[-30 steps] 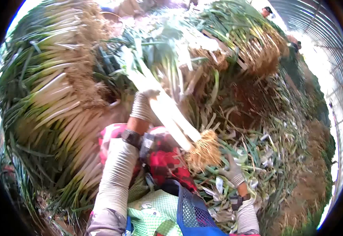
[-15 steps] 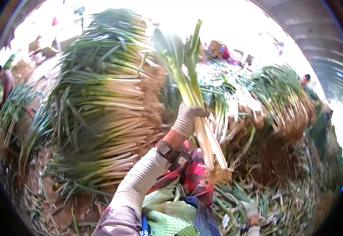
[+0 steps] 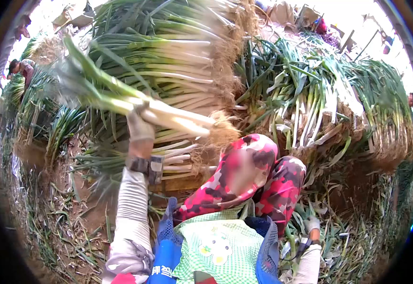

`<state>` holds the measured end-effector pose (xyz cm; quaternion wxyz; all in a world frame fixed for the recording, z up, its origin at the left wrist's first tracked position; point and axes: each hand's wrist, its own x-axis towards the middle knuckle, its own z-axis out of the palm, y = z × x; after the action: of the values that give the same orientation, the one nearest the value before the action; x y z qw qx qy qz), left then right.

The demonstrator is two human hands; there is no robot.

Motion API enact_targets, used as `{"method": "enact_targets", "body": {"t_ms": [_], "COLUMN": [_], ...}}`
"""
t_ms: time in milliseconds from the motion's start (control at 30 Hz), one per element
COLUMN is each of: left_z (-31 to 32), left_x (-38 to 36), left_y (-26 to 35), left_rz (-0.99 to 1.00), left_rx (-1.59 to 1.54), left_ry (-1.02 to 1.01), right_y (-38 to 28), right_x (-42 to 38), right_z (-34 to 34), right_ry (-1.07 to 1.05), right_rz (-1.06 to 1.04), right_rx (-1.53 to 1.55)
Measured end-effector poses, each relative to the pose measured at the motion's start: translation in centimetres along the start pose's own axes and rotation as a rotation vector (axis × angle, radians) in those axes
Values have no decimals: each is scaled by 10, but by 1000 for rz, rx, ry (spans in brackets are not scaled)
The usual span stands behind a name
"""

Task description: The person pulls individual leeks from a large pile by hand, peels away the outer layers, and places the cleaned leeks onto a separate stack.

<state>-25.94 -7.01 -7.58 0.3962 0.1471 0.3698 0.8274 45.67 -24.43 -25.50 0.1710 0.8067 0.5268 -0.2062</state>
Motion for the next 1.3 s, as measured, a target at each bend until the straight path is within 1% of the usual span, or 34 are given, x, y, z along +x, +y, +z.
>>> {"method": "enact_targets", "body": {"t_ms": [33, 67, 100, 133, 167, 200, 233, 267, 300, 333, 367, 400, 433, 467, 500, 533, 600, 633, 667, 700, 733, 767, 800, 833, 900, 933, 967, 1000, 1067, 1133, 1167, 1200, 1267, 1300], "left_z": [-44, -115, -143, -168, -213, -257, -293, -305, -256, -197, -276, -285, -292, -271, -222, -173, -146, -54, 1, 59, 117, 158, 185, 217, 242, 250, 250, 254, 262, 277, 257, 262, 282, 296], "left_x": [9, 31, 24, 16, 21, 27, 26, 29, 20, 9, 43, 59, 74, 78, 73, 72, 104, 76, 69, 55, 29, 10, -5, -28, -54, -68, -78, -87, -106, -123, -108, -108, -117, -112], "left_y": [-32, -74, -94, -111, -130, -137, -126, -137, -121, -101, -122, -124, -125, -120, -108, -105, -117, -110, -111, -114, -114, -117, -128, -134, -171, -192, -223, -245, -279, -304, -345, -340, -305, -285], "left_rz": [-77, -288, -443, -599, -633, -679, -565, -440, -382, -310, -552, -732, -851, -845, -842, -832, -821, -600, -588, -573, -581, -642, -688, -785, -1014, -1093, -1154, -1309, -1394, -1406, -1566, -1372, -1035, -891], "left_rx": [30, -217, -130, -42, 59, 157, 437, 685, 857, 1028, 544, 419, 267, 449, 590, 730, 560, 642, 581, 516, 504, 363, 351, 319, 217, 221, 299, 359, 365, 196, -323, -212, 22, 50], "left_ry": [161, 333, 346, 354, 385, 406, 173, -95, -190, -277, -191, 67, 372, 460, 412, 363, 186, -33, -185, -337, -394, -539, -677, -717, -798, -809, -781, -744, -731, -560, -627, -466, -447, -439], "right_y": [-11, -33, -43, -62, -72, -93, -118, -155, -153, -166, -184, -199, -225, -241, -259, -277, -299, -309, -313, -316, -310, -310, -308, -300, -277, -269, -258, -250, -252, -257, -253, -250, -215, -184], "right_x": [11, 10, 19, 24, 34, 37, 39, 32, 58, 78, 97, 119, 125, 145, 161, 170, 199, 213, 227, 232, 239, 230, 217, 201, 180, 149, 133, 118, 53, 2, -9, -18, -3, 22], "right_z": [-11, -33, -42, -60, -66, -89, -110, -145, -135, -137, -142, -142, -160, -161, -165, -172, -157, -149, -132, -119, -112, -118, -127, -136, -147, -173, -186, -198, -227, -232, -223, -213, -183, -150], "right_ry": [30, 23, 66, 15, 123, 67, 92, -28, 106, 261, 273, 392, 424, 530, 579, 530, 330, 229, 150, 216, 151, 165, 180, 296, 531, 780, 783, 784, 742, 702, 679, 652, 625, 548], "right_rz": [-40, -99, -197, -156, -249, -300, -326, -282, -307, -419, -419, -482, -441, -460, -466, -400, -228, -145, -94, -82, -158, -158, -157, -223, -308, -365, -394, -425, -665, -856, -834, -812, -738, -724], "right_rx": [-20, 66, 133, 43, 5, 81, 155, 267, 259, 260, 368, 386, 426, 396, 389, 379, 349, 319, 373, 339, 395, 378, 355, 388, 479, 353, 399, 445, 463, 390, 413, 439, 401, 310]}}
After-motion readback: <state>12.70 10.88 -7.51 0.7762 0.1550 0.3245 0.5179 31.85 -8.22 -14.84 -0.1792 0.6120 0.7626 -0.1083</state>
